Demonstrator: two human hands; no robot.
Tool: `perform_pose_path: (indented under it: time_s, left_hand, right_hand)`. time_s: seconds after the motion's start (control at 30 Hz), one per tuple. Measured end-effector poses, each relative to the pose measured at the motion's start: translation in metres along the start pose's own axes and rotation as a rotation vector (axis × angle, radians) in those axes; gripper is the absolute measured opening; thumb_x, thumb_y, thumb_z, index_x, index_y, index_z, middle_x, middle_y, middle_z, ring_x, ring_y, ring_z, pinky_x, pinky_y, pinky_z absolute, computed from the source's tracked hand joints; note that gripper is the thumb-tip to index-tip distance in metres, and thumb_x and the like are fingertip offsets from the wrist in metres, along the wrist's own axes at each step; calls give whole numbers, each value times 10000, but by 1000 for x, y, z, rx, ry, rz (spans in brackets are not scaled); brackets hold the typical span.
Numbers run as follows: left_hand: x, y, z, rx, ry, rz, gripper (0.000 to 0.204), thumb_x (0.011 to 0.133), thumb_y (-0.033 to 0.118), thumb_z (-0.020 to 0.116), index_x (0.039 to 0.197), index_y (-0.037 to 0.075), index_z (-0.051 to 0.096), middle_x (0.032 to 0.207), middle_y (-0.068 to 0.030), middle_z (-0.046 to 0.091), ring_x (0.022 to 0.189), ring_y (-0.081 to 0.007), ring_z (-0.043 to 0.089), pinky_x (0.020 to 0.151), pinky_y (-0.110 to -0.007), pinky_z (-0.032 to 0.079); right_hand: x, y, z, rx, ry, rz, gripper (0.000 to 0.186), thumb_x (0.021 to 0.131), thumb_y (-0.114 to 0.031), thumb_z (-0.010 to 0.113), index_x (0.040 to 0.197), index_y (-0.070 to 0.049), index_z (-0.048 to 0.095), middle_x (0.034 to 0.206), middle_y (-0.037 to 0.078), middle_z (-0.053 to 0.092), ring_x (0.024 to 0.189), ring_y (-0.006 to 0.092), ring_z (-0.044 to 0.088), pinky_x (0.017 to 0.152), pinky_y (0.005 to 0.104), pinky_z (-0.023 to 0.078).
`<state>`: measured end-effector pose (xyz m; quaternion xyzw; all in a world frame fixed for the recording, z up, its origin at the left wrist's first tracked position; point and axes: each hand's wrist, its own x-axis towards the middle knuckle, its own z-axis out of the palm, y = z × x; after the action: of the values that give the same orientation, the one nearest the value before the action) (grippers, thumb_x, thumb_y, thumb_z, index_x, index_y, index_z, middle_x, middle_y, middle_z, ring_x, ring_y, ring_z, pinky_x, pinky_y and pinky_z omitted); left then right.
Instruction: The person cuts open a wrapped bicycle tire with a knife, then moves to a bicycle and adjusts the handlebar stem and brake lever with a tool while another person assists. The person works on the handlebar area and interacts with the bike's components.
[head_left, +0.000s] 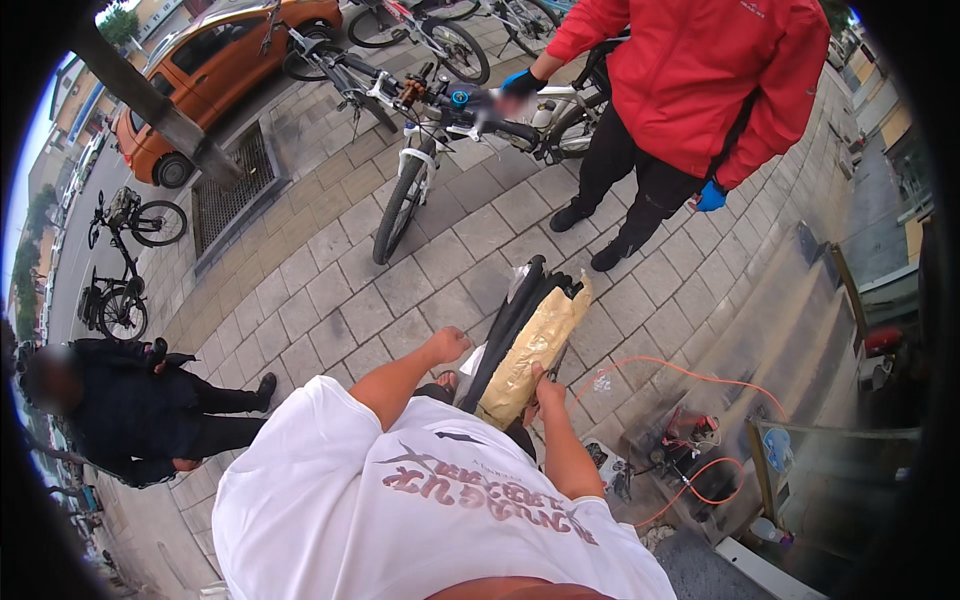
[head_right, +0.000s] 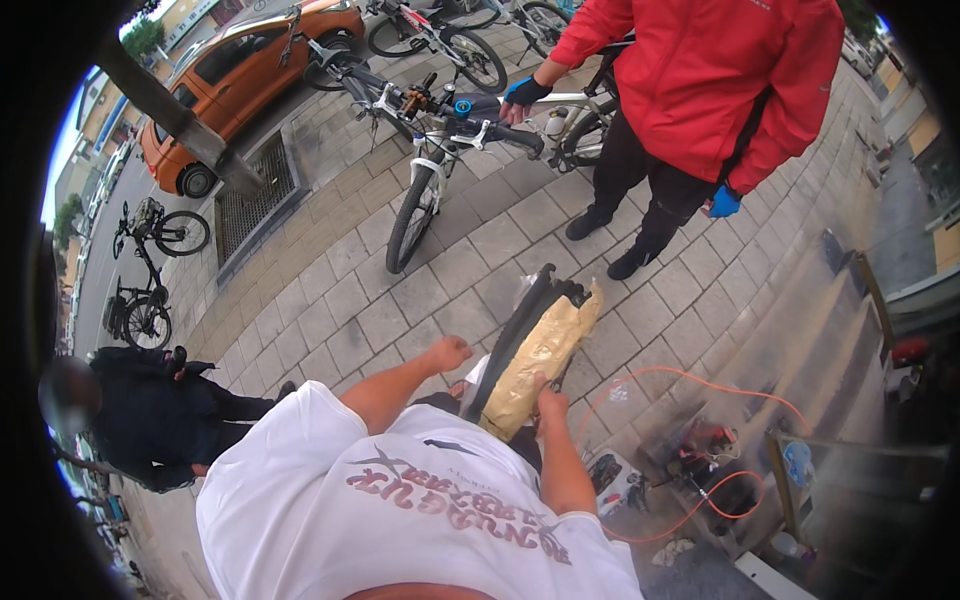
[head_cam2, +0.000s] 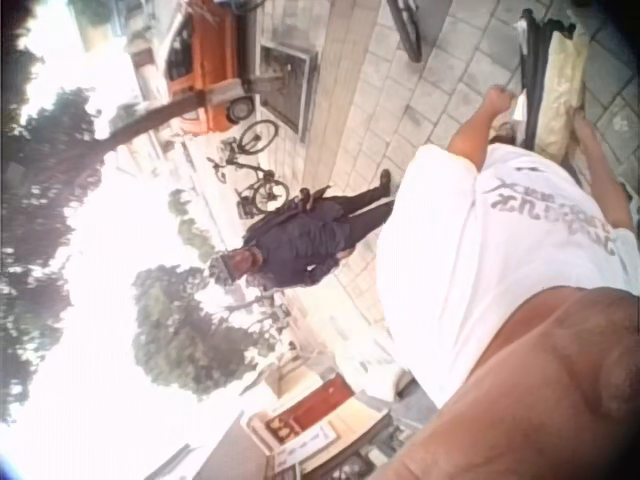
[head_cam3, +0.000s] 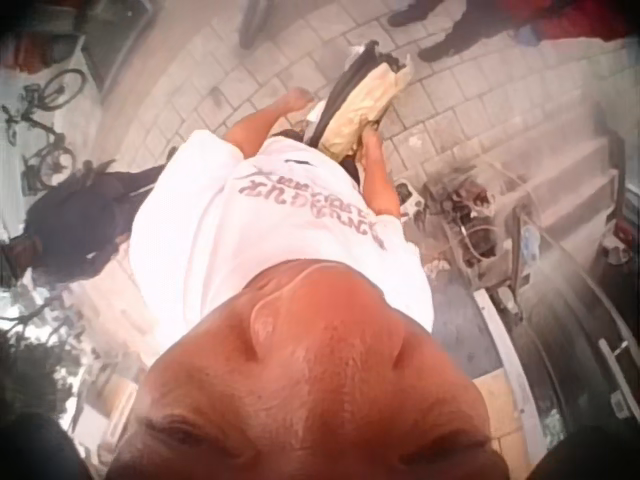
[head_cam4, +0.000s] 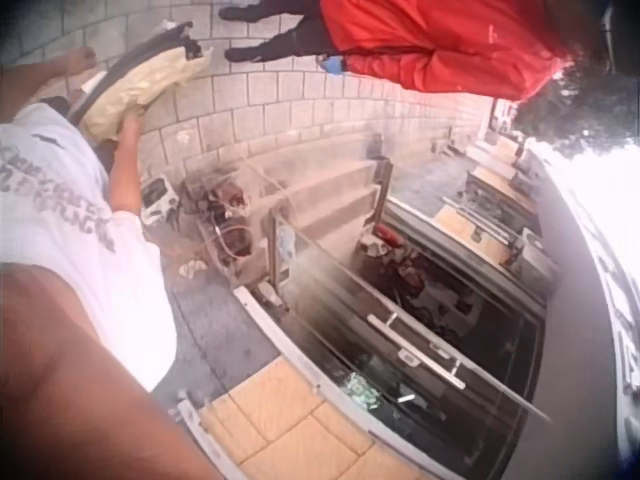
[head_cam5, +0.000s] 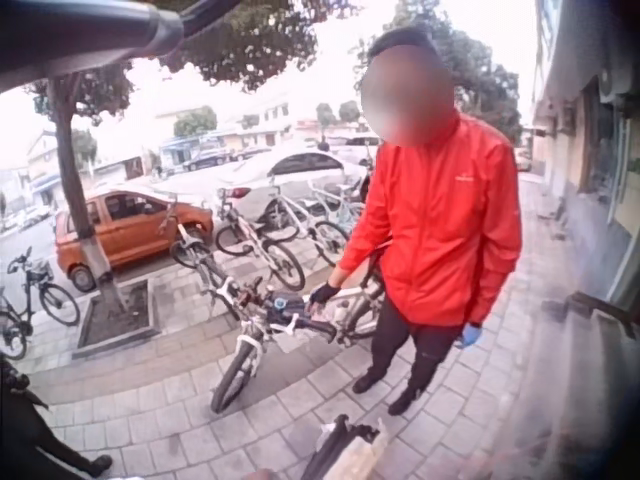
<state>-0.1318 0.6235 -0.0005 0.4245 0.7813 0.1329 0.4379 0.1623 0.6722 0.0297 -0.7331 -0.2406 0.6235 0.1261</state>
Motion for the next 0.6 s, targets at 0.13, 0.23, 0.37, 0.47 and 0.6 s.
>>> perform_pose_path:
  time_s: [0.13, 0.23, 0.37, 0.47, 0.6]
  left_hand:
    - [13, 54, -39, 68, 226, 147, 505, 924, 352, 678, 1285, -1, 669, 1326, -251, 655, 1247, -403, 614, 1073, -444, 481]
    - [47, 94, -103, 115, 360, 280, 412, 911, 193, 635, 1282, 13, 630, 1413, -245, 592, 1302, -417, 575, 1087, -447, 479]
    - [113, 154, -218, 261, 425, 595, 333, 869, 34, 543, 1181, 27, 659, 1509, -220, 511, 1332, -410, 544, 1103, -445, 476]
    - [176, 176, -298, 336, 503, 742, 334, 888, 1, 505, 1184, 51, 651, 1536, -189, 500, 1218, -354, 646, 1013, -416, 534]
    - [233, 225, -347, 191, 370, 636, 255, 912, 1, 525, 1130, 68, 639, 1326, -111, 650, 830, -264, 723, 755, -395, 581]
  right_hand:
    - [45, -9, -12, -83, 34, -87, 818, 809, -529, 853, 1138, 190, 642, 1000, 229, 720, 754, 285, 697, 608, 407, 546]
    - [51, -24, -19, -132, 45, -41, 745, 807, -498, 867, 1069, 166, 651, 904, 196, 709, 618, 246, 650, 503, 388, 497]
    - [62, -29, -20, -114, 34, 11, 648, 815, -457, 878, 998, 123, 654, 800, 167, 687, 519, 217, 598, 425, 367, 441]
    - [63, -30, -13, -102, 18, 33, 600, 843, -445, 861, 1004, 94, 655, 752, 158, 678, 490, 224, 604, 394, 362, 425]
    - [82, -32, -5, -92, 79, 72, 551, 870, -422, 835, 1005, 82, 657, 778, 161, 684, 527, 251, 656, 411, 364, 481]
